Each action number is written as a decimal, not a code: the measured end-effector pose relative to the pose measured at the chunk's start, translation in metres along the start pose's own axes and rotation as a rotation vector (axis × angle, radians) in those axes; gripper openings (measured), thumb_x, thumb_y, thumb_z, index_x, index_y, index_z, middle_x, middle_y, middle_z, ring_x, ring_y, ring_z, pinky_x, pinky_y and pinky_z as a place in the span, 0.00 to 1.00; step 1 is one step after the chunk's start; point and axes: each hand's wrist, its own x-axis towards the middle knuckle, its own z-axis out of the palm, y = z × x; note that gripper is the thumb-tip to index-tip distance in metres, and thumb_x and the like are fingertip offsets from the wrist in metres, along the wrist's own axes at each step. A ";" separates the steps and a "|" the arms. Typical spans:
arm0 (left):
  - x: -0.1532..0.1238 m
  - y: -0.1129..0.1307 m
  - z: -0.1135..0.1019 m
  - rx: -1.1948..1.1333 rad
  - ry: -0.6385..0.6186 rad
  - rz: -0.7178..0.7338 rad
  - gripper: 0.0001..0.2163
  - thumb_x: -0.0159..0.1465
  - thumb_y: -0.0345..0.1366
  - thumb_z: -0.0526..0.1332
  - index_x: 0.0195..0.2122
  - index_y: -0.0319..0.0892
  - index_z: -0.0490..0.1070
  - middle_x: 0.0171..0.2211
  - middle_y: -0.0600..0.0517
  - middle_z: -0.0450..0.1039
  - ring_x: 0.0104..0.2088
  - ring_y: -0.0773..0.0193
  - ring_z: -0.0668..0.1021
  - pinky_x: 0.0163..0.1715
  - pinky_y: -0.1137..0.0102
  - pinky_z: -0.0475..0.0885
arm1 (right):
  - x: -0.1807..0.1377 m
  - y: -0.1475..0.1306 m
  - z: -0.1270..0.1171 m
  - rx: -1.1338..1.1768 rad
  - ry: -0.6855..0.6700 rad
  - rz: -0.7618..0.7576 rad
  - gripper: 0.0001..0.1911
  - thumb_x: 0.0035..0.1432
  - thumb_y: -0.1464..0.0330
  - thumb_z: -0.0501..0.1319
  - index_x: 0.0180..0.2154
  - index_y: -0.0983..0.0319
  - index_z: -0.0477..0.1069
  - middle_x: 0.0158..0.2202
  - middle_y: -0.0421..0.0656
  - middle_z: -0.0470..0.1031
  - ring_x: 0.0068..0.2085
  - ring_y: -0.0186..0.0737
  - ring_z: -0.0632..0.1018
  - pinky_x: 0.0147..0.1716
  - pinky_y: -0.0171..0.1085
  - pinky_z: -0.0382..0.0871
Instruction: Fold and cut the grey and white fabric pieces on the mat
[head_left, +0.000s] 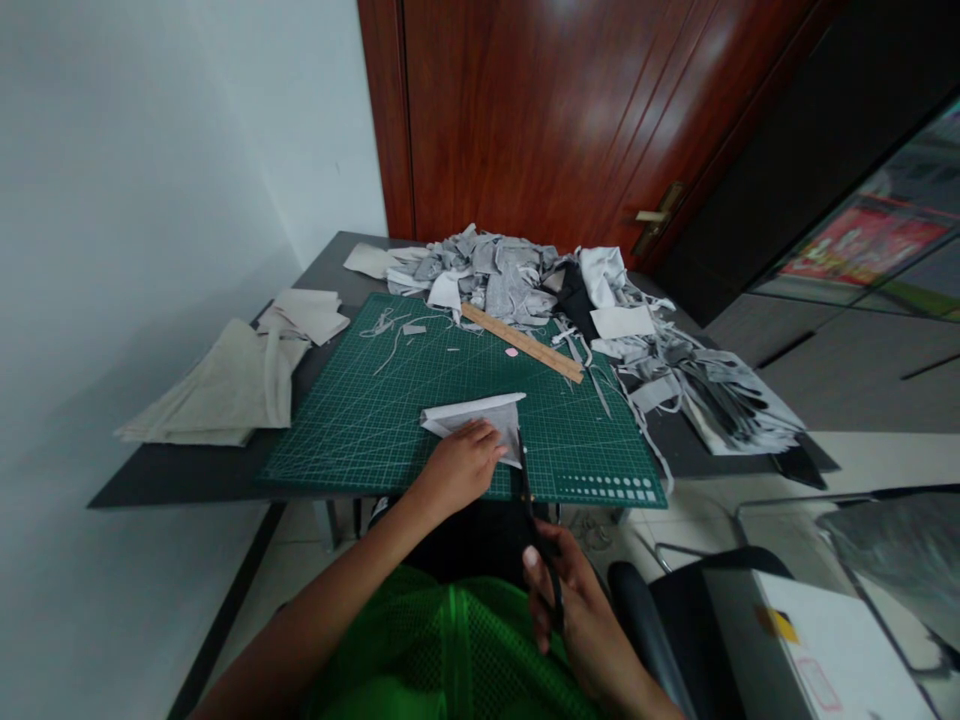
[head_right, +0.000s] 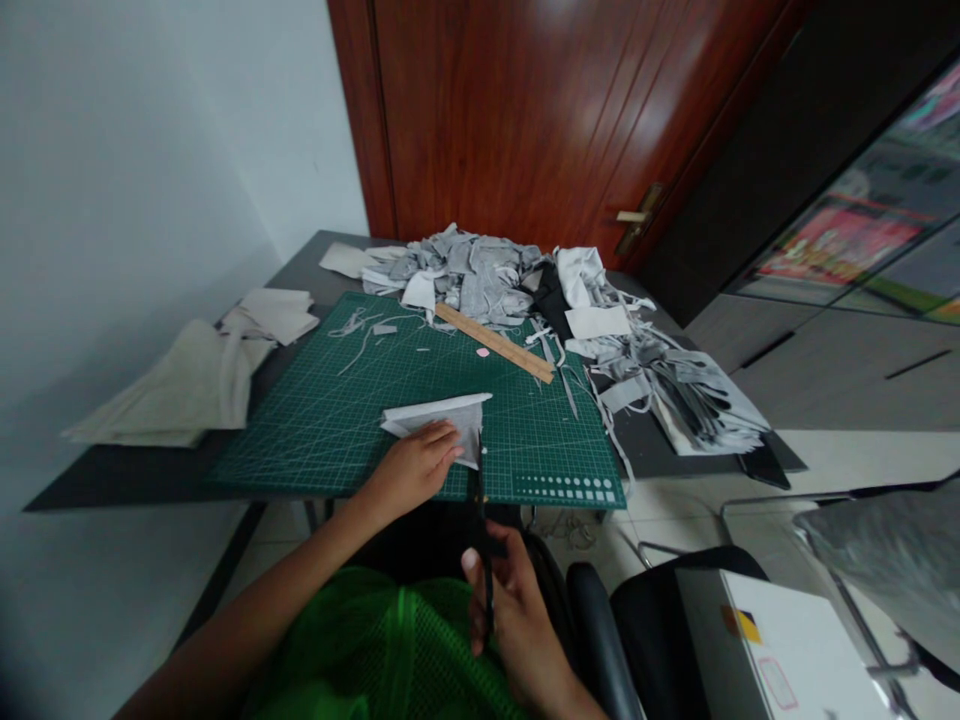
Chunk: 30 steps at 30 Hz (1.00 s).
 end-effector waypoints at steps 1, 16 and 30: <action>0.000 0.000 0.000 0.007 -0.001 0.006 0.09 0.73 0.33 0.55 0.43 0.40 0.74 0.47 0.43 0.79 0.51 0.54 0.80 0.58 0.57 0.74 | 0.000 0.000 0.000 -0.001 0.002 0.000 0.38 0.51 0.43 0.71 0.54 0.58 0.64 0.24 0.30 0.64 0.18 0.28 0.64 0.13 0.28 0.61; 0.000 0.001 -0.001 0.035 -0.020 0.005 0.08 0.72 0.31 0.55 0.43 0.38 0.74 0.46 0.43 0.79 0.51 0.54 0.80 0.58 0.58 0.74 | -0.001 0.012 -0.005 -0.051 -0.020 -0.050 0.36 0.57 0.45 0.68 0.56 0.59 0.62 0.22 0.29 0.64 0.18 0.28 0.64 0.14 0.28 0.62; 0.000 0.005 -0.001 0.105 -0.081 0.026 0.07 0.70 0.33 0.59 0.42 0.39 0.76 0.46 0.44 0.78 0.52 0.52 0.79 0.58 0.56 0.73 | 0.002 0.008 -0.002 -0.024 -0.012 -0.014 0.38 0.53 0.43 0.69 0.53 0.59 0.62 0.19 0.26 0.61 0.15 0.27 0.60 0.11 0.26 0.58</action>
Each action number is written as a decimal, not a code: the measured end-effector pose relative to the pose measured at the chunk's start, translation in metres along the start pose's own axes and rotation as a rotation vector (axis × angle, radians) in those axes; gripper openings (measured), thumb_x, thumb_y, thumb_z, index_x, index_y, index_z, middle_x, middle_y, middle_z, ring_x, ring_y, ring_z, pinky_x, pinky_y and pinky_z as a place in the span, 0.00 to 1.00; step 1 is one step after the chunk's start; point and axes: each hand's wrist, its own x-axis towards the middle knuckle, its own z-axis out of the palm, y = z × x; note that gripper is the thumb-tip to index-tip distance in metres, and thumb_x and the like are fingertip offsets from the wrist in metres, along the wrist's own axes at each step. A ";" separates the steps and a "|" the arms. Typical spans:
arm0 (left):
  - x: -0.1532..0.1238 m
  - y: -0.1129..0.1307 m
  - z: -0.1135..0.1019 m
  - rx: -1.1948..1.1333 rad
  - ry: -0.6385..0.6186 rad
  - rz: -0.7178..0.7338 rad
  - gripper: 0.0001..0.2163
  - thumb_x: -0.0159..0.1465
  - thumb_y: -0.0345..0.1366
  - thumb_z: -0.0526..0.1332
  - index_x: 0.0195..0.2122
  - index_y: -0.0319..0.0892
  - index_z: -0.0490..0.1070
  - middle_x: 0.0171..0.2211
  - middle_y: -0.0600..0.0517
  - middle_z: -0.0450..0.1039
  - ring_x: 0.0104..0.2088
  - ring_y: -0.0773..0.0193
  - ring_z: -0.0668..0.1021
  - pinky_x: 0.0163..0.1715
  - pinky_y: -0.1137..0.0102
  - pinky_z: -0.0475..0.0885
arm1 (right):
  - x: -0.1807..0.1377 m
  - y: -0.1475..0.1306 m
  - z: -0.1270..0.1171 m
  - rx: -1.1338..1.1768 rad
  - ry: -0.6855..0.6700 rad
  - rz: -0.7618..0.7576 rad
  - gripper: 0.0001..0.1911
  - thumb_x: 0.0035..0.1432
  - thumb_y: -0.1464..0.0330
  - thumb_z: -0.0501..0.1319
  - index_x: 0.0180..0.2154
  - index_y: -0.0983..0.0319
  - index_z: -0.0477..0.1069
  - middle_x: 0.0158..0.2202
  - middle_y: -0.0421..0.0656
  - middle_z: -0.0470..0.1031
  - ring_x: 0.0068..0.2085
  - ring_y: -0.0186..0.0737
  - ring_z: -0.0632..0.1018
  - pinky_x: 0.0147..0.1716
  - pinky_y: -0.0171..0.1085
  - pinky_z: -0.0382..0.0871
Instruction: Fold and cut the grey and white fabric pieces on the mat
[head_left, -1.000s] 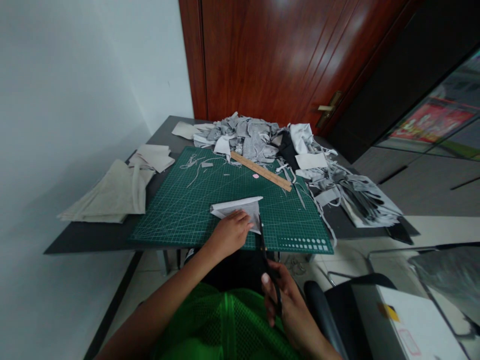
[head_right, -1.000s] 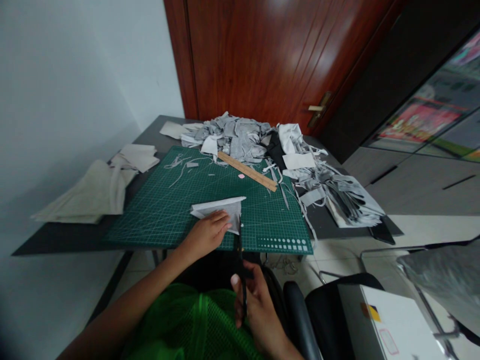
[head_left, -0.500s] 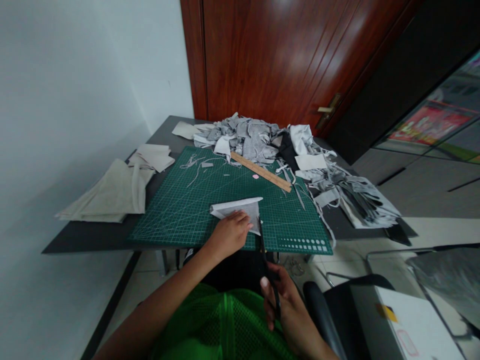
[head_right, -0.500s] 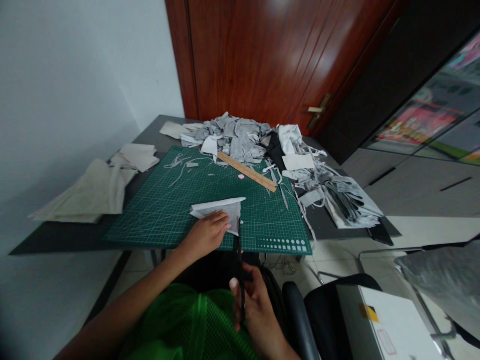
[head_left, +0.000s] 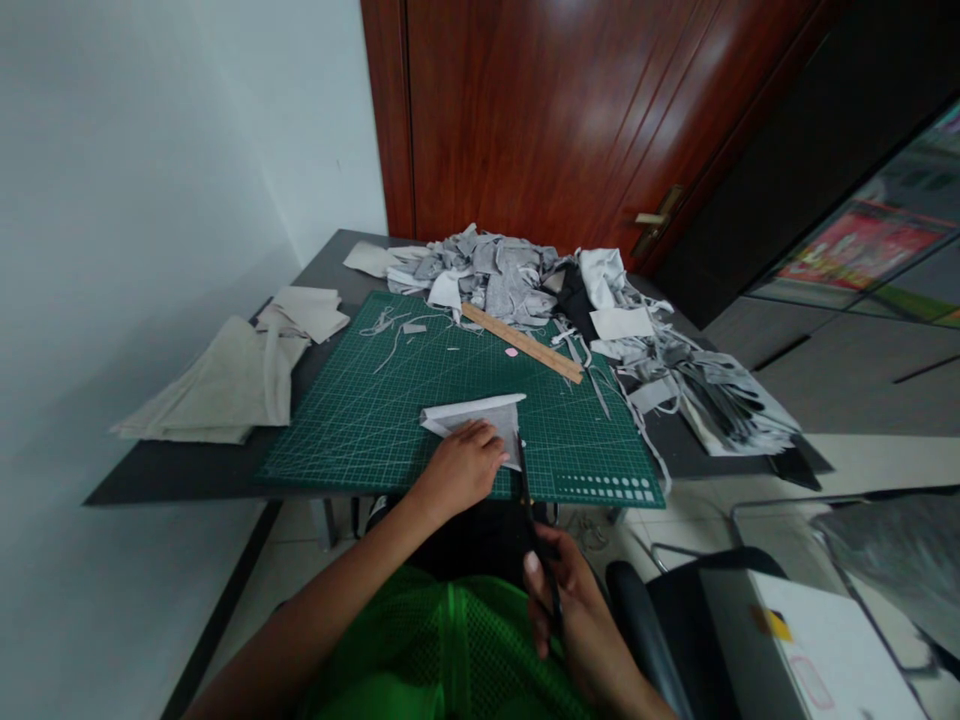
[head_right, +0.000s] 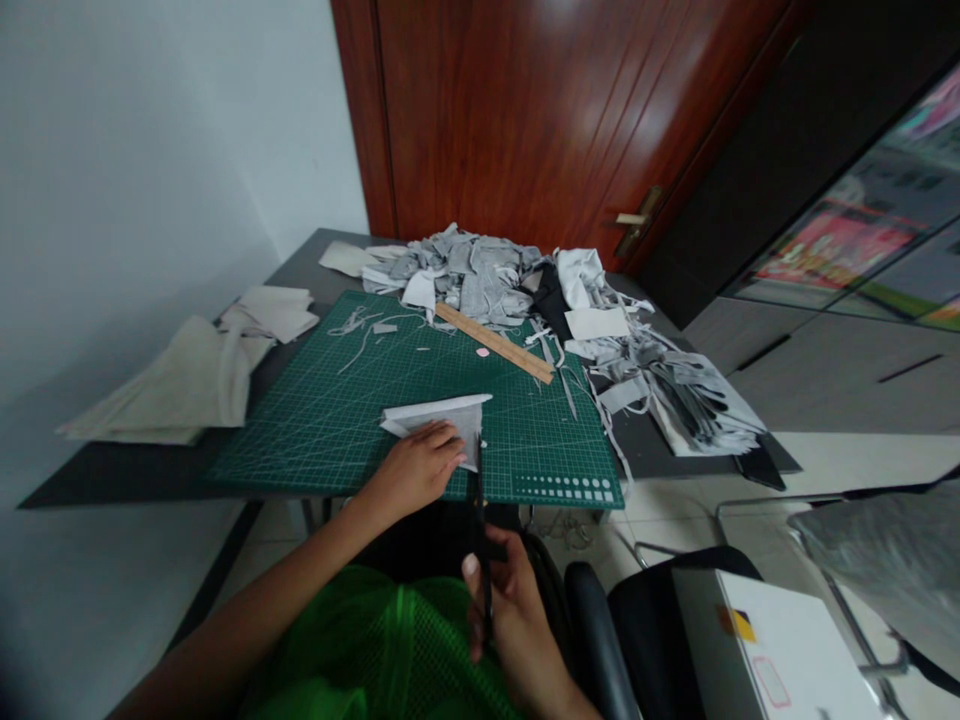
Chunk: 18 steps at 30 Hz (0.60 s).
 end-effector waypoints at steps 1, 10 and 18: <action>0.000 0.000 0.000 0.009 -0.003 0.003 0.07 0.70 0.33 0.59 0.43 0.39 0.76 0.46 0.43 0.78 0.52 0.52 0.79 0.58 0.56 0.73 | 0.000 0.000 0.000 0.007 0.003 -0.001 0.38 0.53 0.43 0.69 0.53 0.59 0.62 0.19 0.27 0.62 0.15 0.26 0.60 0.11 0.26 0.58; 0.000 0.000 -0.001 0.036 -0.020 0.015 0.08 0.71 0.34 0.59 0.45 0.39 0.76 0.48 0.43 0.77 0.53 0.53 0.78 0.59 0.57 0.72 | -0.002 -0.001 -0.003 0.004 -0.015 -0.021 0.37 0.56 0.43 0.67 0.55 0.58 0.60 0.23 0.28 0.64 0.16 0.27 0.63 0.12 0.27 0.60; -0.001 0.001 -0.001 0.058 -0.011 0.048 0.14 0.73 0.41 0.58 0.53 0.41 0.75 0.53 0.44 0.75 0.59 0.50 0.74 0.60 0.53 0.69 | -0.002 0.003 -0.004 -0.009 -0.026 -0.035 0.36 0.57 0.44 0.67 0.55 0.59 0.59 0.22 0.28 0.63 0.17 0.27 0.63 0.13 0.27 0.62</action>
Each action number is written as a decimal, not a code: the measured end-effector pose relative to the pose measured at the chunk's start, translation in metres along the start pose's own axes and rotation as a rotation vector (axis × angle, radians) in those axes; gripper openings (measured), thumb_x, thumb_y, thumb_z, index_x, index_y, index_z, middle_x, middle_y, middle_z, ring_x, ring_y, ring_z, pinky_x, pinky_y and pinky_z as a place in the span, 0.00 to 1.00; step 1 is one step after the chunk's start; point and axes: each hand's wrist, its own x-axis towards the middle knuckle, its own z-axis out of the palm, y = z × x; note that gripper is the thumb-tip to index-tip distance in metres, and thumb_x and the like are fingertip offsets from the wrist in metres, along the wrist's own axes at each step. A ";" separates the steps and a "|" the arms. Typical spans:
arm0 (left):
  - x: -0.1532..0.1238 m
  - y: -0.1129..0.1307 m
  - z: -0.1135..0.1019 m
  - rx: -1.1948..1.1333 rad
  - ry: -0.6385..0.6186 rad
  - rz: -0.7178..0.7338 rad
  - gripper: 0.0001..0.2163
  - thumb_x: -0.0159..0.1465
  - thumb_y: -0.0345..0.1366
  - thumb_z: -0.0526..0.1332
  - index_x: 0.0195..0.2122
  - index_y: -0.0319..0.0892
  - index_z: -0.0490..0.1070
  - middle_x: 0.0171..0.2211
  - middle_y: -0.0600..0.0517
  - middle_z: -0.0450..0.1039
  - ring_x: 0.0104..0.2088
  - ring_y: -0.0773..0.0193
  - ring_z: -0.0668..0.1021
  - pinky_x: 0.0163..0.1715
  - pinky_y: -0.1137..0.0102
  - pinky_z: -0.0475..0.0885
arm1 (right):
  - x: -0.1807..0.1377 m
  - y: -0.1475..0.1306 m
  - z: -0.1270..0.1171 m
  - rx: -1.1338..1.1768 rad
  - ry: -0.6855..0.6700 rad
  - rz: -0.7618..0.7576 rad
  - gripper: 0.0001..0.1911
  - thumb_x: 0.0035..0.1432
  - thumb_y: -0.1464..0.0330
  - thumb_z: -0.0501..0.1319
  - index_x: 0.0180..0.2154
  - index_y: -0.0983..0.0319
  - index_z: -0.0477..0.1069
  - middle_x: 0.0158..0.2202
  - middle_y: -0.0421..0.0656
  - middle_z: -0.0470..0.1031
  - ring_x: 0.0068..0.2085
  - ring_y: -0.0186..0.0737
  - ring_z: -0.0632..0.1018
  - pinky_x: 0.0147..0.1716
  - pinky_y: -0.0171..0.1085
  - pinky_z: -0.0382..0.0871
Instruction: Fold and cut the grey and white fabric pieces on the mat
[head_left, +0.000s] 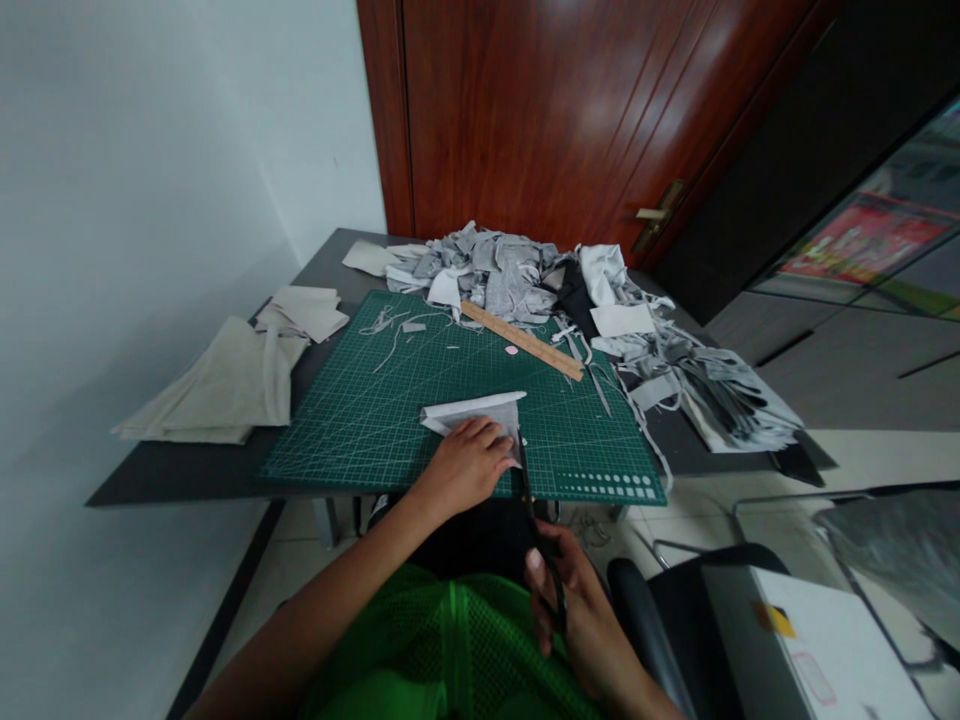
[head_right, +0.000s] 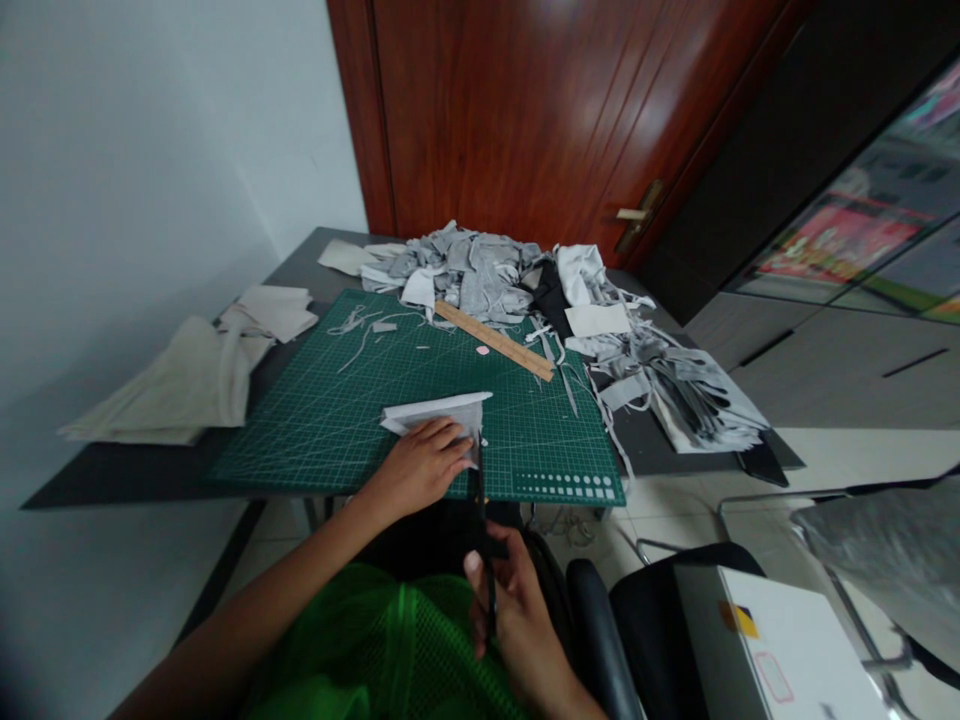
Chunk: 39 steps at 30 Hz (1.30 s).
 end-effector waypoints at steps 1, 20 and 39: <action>0.000 0.000 0.000 0.001 0.000 0.001 0.14 0.73 0.41 0.58 0.54 0.41 0.75 0.53 0.44 0.75 0.59 0.50 0.74 0.60 0.53 0.70 | 0.000 0.000 0.000 0.001 0.000 0.004 0.37 0.57 0.44 0.67 0.55 0.59 0.59 0.22 0.28 0.62 0.17 0.28 0.63 0.13 0.28 0.62; 0.000 0.001 -0.001 0.014 -0.015 0.008 0.14 0.73 0.41 0.57 0.55 0.41 0.73 0.54 0.44 0.75 0.59 0.51 0.73 0.60 0.55 0.68 | -0.001 0.000 0.002 0.021 0.018 0.026 0.36 0.55 0.44 0.69 0.55 0.59 0.62 0.21 0.27 0.62 0.16 0.27 0.62 0.12 0.28 0.61; -0.001 0.002 -0.003 -0.003 -0.019 0.000 0.15 0.73 0.41 0.57 0.56 0.41 0.73 0.54 0.43 0.75 0.60 0.50 0.72 0.61 0.55 0.67 | -0.006 -0.003 0.004 -0.034 -0.002 0.014 0.37 0.58 0.42 0.65 0.56 0.59 0.61 0.19 0.28 0.63 0.17 0.28 0.63 0.14 0.28 0.60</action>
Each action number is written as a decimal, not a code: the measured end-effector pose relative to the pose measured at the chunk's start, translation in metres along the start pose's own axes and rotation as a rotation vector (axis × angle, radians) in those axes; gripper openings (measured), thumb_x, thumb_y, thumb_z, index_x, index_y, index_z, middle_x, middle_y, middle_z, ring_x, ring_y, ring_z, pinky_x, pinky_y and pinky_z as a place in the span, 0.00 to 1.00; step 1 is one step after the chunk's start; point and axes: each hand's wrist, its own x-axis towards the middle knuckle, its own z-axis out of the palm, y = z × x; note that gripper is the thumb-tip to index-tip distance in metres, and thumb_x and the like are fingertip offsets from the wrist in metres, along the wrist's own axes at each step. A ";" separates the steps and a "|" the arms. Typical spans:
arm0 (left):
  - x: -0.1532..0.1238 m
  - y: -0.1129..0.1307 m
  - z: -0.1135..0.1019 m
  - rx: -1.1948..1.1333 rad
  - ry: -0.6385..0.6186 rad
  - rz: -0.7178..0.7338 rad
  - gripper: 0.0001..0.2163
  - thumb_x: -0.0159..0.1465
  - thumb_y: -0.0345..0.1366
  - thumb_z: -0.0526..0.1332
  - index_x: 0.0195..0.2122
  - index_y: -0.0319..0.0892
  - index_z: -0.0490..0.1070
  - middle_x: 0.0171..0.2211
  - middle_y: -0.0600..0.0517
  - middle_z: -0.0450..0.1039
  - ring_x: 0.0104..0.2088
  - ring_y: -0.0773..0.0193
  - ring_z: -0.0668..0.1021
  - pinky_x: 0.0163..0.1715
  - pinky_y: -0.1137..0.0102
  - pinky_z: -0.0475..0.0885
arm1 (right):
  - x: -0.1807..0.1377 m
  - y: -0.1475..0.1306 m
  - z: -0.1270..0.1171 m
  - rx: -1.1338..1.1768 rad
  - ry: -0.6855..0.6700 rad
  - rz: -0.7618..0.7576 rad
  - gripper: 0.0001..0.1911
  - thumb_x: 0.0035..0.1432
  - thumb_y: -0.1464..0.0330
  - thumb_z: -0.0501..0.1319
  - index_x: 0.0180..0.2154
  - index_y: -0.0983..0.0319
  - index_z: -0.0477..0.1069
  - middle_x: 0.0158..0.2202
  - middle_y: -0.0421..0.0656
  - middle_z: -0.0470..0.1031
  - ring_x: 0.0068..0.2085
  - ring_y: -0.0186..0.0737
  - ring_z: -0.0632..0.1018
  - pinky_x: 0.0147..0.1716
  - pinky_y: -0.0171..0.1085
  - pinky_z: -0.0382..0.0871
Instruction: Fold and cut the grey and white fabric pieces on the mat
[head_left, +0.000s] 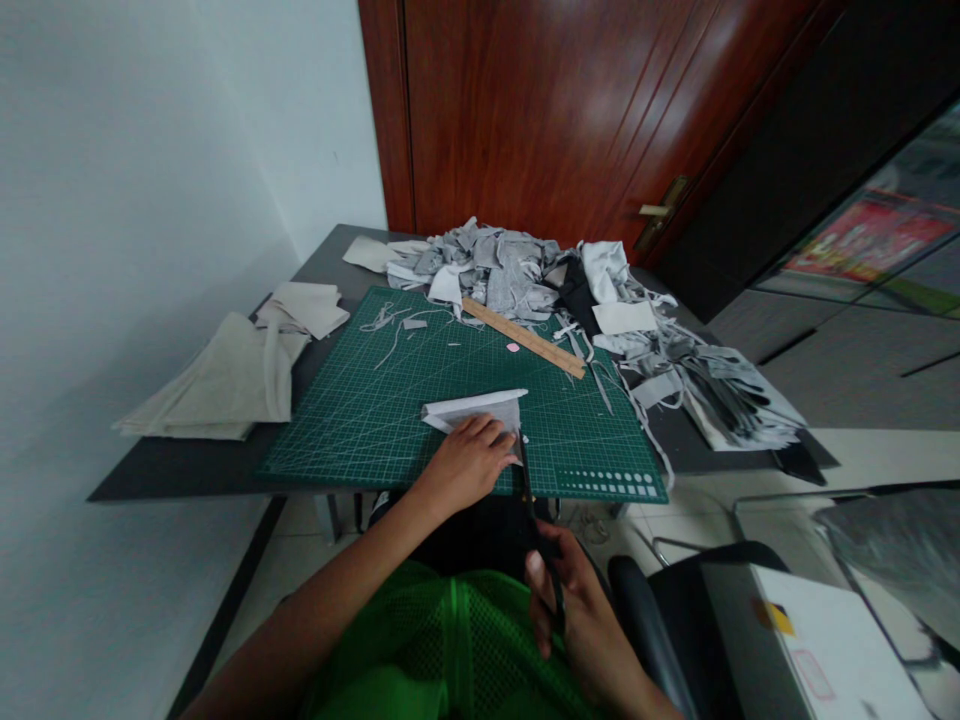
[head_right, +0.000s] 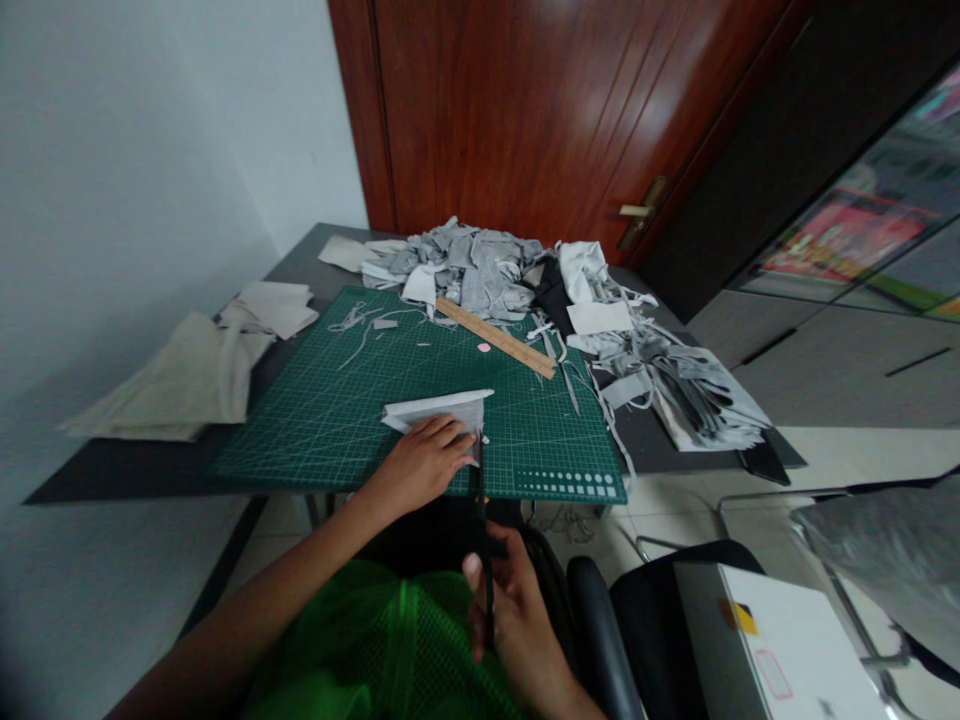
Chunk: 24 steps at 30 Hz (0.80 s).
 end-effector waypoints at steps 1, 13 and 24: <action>0.000 0.000 0.000 0.000 0.000 0.000 0.15 0.73 0.41 0.57 0.56 0.41 0.73 0.54 0.43 0.75 0.60 0.50 0.72 0.61 0.55 0.68 | 0.000 0.000 0.000 -0.002 -0.001 -0.004 0.37 0.58 0.42 0.65 0.56 0.59 0.61 0.19 0.29 0.64 0.17 0.28 0.63 0.14 0.28 0.60; 0.001 0.002 -0.001 0.003 -0.006 0.002 0.15 0.73 0.41 0.57 0.56 0.41 0.72 0.54 0.44 0.74 0.59 0.49 0.73 0.60 0.54 0.69 | -0.002 -0.003 0.002 0.003 -0.007 -0.015 0.36 0.58 0.42 0.65 0.55 0.59 0.61 0.21 0.29 0.64 0.17 0.29 0.63 0.14 0.28 0.61; 0.000 0.000 0.002 0.007 0.013 0.004 0.14 0.73 0.41 0.57 0.55 0.42 0.72 0.54 0.44 0.74 0.59 0.50 0.73 0.60 0.55 0.69 | -0.001 0.000 0.001 0.018 0.000 -0.011 0.38 0.55 0.42 0.67 0.55 0.59 0.62 0.19 0.29 0.65 0.17 0.29 0.63 0.14 0.28 0.59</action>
